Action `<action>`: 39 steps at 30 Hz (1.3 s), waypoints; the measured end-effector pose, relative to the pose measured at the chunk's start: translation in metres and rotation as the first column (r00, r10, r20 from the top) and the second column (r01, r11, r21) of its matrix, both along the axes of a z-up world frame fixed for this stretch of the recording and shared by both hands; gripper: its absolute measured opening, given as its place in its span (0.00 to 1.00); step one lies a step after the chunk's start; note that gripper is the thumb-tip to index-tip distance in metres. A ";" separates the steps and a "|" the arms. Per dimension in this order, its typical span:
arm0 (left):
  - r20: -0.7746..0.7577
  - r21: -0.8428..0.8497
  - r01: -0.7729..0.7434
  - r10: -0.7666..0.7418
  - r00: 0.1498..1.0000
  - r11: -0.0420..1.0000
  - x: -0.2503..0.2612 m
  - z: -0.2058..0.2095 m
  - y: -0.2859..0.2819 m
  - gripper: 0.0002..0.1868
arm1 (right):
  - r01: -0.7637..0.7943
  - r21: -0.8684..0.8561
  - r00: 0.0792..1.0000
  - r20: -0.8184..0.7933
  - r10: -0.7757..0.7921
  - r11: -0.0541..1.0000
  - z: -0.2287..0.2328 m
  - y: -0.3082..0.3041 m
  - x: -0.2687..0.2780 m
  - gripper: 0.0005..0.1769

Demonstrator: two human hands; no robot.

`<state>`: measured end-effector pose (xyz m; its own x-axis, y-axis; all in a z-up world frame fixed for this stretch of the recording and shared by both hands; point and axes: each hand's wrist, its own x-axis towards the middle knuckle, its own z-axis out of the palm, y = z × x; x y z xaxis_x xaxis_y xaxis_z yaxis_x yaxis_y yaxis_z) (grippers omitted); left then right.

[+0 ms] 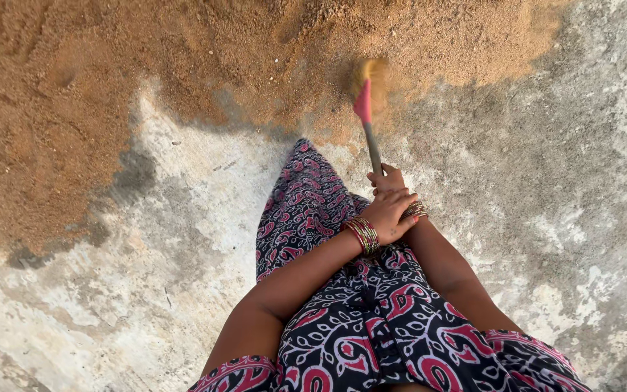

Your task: The person sweeps sand across a concrete surface using a broom, gathering it into a pile.

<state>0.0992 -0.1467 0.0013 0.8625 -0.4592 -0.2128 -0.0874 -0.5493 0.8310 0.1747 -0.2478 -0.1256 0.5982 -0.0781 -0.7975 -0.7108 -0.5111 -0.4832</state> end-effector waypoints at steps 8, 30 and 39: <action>-0.009 -0.044 -0.004 0.003 1.000 0.999 0.100 0.013 0.023 0.32 | -0.277 0.198 0.884 0.436 0.169 0.940 -0.007 -0.002 0.076 0.39; -0.109 0.035 0.344 -0.339 0.935 0.938 0.272 0.008 -0.053 0.35 | 0.688 -0.032 0.723 0.116 -0.681 0.725 0.016 -0.089 0.256 0.23; -0.217 0.412 0.221 -0.140 0.966 0.884 0.369 0.038 -0.071 0.32 | 0.275 -0.020 0.959 -0.060 -0.276 0.961 -0.014 -0.064 0.301 0.23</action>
